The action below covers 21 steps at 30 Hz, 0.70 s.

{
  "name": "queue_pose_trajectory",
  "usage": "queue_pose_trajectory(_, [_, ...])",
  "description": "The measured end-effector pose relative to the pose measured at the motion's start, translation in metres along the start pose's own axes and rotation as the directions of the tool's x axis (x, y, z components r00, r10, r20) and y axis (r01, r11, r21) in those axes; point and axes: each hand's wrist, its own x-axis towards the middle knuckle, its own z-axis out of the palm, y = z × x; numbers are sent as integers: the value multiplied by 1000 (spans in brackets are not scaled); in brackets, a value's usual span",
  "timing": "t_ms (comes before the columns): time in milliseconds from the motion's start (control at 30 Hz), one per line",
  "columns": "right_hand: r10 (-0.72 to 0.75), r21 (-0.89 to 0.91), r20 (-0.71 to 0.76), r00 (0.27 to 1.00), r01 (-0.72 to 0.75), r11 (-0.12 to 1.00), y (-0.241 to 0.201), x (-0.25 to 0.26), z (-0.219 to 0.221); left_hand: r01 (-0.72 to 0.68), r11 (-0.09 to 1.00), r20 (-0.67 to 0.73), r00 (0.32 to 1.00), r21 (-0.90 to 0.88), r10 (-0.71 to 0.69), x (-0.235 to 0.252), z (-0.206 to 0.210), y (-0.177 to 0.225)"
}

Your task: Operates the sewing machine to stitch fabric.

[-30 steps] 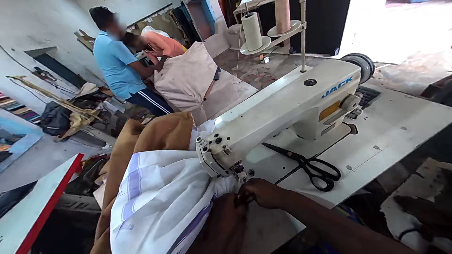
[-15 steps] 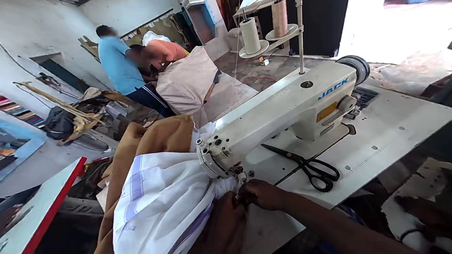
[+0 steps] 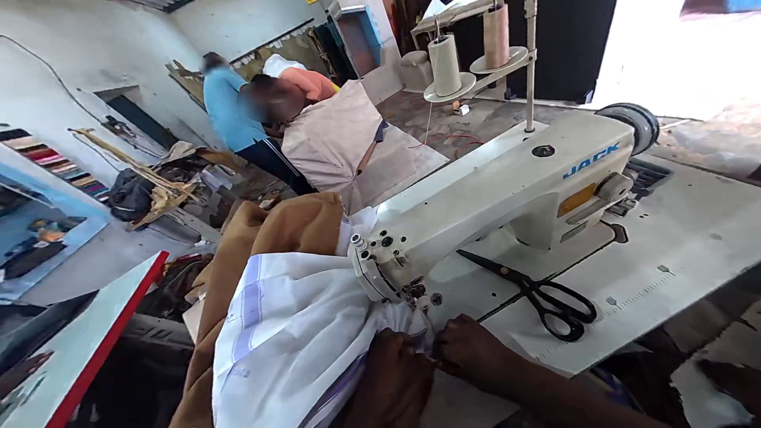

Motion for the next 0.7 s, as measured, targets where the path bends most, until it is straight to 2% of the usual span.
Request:
queue_pose_trajectory(100, [-24, -48, -108, 994, 19, 999, -3, -5, 2, -36, 997, -47, 998, 64, 39, -1, 4, 3])
queue_pose_trajectory(233, [8, -86, -87, 996, -16, 996, -4, -8, 4, -78, 981, 109, 992, 178, 60, 4, 5, 4])
queue_pose_trajectory(367, [-13, -122, -99, 995, 1, 992, -2, -8, 7, -85, 972, 151, 987, 218, 52, 8, 5, 9])
queue_pose_trajectory(567, [-69, -198, -132, 989, 42, 979, 2, -11, 12, -16, 978, 131, 991, 207, -12, 14, 7, 13])
queue_pose_trajectory(700, [-82, -220, -138, 987, 50, 974, 3, -11, 14, 39, 960, 154, 984, 278, -84, 16, 7, 21])
